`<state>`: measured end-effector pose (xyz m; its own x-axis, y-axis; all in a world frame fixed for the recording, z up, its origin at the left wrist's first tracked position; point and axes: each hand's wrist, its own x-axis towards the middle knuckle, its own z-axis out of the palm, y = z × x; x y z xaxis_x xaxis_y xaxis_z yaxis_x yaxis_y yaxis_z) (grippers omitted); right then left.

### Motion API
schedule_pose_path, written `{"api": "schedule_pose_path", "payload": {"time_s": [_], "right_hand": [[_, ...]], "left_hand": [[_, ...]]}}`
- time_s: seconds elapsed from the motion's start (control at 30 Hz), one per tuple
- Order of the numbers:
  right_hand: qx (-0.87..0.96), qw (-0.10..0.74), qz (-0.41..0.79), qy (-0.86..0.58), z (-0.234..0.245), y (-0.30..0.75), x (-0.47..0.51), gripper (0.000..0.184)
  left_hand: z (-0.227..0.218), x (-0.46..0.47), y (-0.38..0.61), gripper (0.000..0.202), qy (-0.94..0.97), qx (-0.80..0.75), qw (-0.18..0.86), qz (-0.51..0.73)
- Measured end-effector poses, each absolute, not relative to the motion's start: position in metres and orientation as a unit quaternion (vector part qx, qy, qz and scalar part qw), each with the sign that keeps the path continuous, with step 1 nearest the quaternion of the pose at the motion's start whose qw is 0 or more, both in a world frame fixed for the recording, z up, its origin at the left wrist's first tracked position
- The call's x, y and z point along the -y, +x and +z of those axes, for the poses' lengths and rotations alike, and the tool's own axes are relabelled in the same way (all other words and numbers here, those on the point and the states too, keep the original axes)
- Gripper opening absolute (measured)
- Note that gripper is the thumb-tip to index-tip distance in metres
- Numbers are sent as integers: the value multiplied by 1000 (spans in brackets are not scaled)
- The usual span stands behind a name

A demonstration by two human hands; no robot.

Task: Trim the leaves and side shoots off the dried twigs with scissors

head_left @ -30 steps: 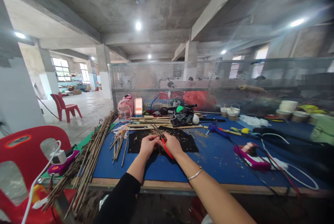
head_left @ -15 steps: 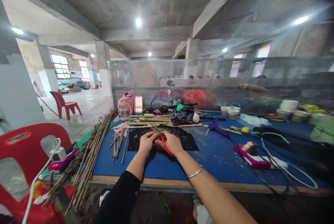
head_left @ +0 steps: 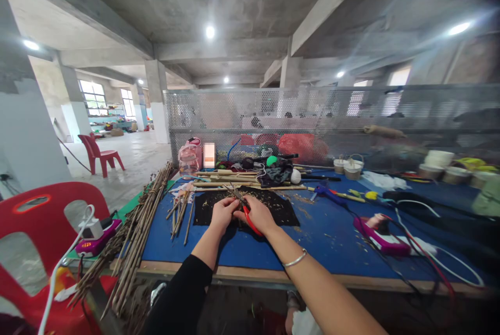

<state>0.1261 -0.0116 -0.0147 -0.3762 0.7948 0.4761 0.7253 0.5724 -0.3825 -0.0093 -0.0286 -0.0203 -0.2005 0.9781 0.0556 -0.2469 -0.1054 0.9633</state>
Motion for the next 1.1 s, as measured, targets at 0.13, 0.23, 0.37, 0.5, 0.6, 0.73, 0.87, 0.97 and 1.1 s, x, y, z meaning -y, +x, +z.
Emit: {"api": "schedule_pose_path", "payload": {"time_s": [0.13,0.23,0.37,0.5,0.6,0.73,0.87,0.97,1.1], "right_hand": [[822,316,65,-469,-14,126,12,48],[818,310,72,-478,-13,126,13,46],[820,300,61,-484,-11,126,15,48],[821,286,66,-489,-9,125,16,48],[822,289,61,-487,-9,126,16,48],[822,294,57,-484,-9,126,18,49],[820,283,64,-494,-7,125,19,48],[816,279,67,-502,-6,125,19,48],[816,288,67,-496,-8,125,18,48]], "left_hand": [[-24,25,-9,39,406,-444,498,625],[-26,23,-9,37,402,-444,499,626],[-25,24,-9,35,401,-460,485,626],[-26,23,-10,33,403,-465,480,625],[-27,22,-10,34,402,-463,484,624],[-26,24,-9,34,401,-460,488,623],[-25,25,-9,33,398,-459,489,625],[-25,25,-10,33,402,-459,490,623],[-24,26,-10,35,399,-470,485,620]]}}
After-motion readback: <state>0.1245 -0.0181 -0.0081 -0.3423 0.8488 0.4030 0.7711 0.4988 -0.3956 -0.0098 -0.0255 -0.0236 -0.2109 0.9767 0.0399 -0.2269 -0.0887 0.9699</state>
